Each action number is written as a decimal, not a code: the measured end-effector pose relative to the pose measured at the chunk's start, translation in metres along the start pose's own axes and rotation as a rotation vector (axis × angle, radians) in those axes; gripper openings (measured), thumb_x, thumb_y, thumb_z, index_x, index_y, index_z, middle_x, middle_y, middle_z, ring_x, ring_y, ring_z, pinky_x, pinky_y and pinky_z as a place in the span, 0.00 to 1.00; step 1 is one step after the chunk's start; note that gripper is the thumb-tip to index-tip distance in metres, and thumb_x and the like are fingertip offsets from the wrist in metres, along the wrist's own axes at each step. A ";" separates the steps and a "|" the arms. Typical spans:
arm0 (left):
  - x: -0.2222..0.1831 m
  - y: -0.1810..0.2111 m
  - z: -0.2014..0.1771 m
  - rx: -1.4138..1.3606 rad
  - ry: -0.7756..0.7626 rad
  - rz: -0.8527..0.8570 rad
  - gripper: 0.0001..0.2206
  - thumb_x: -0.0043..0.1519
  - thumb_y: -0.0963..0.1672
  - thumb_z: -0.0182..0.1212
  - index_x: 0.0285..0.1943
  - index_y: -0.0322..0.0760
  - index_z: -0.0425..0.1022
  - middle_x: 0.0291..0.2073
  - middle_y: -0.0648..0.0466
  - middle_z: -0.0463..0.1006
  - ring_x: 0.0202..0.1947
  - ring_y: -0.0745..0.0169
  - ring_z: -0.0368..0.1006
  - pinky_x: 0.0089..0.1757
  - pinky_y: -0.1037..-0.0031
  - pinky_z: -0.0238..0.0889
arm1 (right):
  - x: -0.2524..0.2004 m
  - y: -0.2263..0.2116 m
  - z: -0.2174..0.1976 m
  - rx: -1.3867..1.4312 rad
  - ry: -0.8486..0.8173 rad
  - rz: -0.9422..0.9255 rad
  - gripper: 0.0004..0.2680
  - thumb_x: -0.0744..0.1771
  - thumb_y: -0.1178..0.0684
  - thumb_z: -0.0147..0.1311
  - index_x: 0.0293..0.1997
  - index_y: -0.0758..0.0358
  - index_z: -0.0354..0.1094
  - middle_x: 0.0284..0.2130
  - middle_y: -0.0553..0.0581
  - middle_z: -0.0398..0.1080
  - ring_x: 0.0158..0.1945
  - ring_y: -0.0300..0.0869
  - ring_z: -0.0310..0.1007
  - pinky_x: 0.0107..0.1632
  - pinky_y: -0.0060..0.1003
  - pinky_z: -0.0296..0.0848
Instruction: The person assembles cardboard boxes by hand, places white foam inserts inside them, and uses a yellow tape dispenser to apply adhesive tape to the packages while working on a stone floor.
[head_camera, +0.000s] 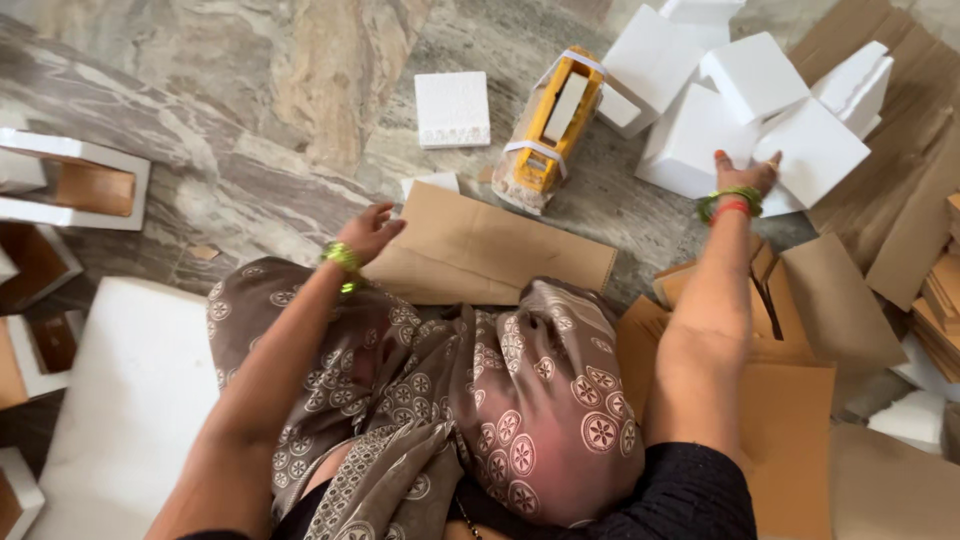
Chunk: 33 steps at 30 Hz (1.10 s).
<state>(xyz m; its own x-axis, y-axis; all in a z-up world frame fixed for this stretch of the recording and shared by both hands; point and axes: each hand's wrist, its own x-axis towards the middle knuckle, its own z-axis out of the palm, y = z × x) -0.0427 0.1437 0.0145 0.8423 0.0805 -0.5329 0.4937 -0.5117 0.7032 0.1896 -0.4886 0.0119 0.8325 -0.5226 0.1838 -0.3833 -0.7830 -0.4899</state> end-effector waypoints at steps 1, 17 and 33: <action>0.021 -0.008 0.025 0.095 0.081 0.036 0.35 0.60 0.55 0.67 0.74 0.40 0.60 0.66 0.39 0.68 0.65 0.42 0.65 0.60 0.56 0.63 | 0.003 -0.001 0.004 -0.089 -0.086 0.059 0.45 0.59 0.35 0.77 0.70 0.74 0.43 0.63 0.78 0.56 0.67 0.63 0.56 0.68 0.48 0.55; 0.095 -0.024 0.112 0.230 0.294 -0.025 0.46 0.48 0.50 0.79 0.75 0.45 0.54 0.64 0.38 0.65 0.64 0.34 0.59 0.61 0.53 0.49 | -0.045 0.007 -0.004 0.136 -0.136 -0.198 0.14 0.66 0.49 0.70 0.53 0.65 0.75 0.43 0.60 0.79 0.44 0.47 0.80 0.50 0.38 0.79; -0.021 0.084 0.039 -0.291 -0.197 0.013 0.19 0.57 0.49 0.71 0.50 0.33 0.83 0.36 0.46 0.86 0.32 0.58 0.83 0.35 0.63 0.79 | -0.042 0.005 0.071 0.027 -0.346 -0.424 0.26 0.66 0.38 0.73 0.65 0.59 0.65 0.68 0.70 0.58 0.74 0.61 0.54 0.72 0.52 0.60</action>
<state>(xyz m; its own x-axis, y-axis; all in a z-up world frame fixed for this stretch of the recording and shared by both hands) -0.0276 0.0653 0.0665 0.8049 -0.1058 -0.5838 0.5482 -0.2437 0.8000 0.1809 -0.4464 -0.0585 0.9966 -0.0182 0.0804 0.0205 -0.8897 -0.4562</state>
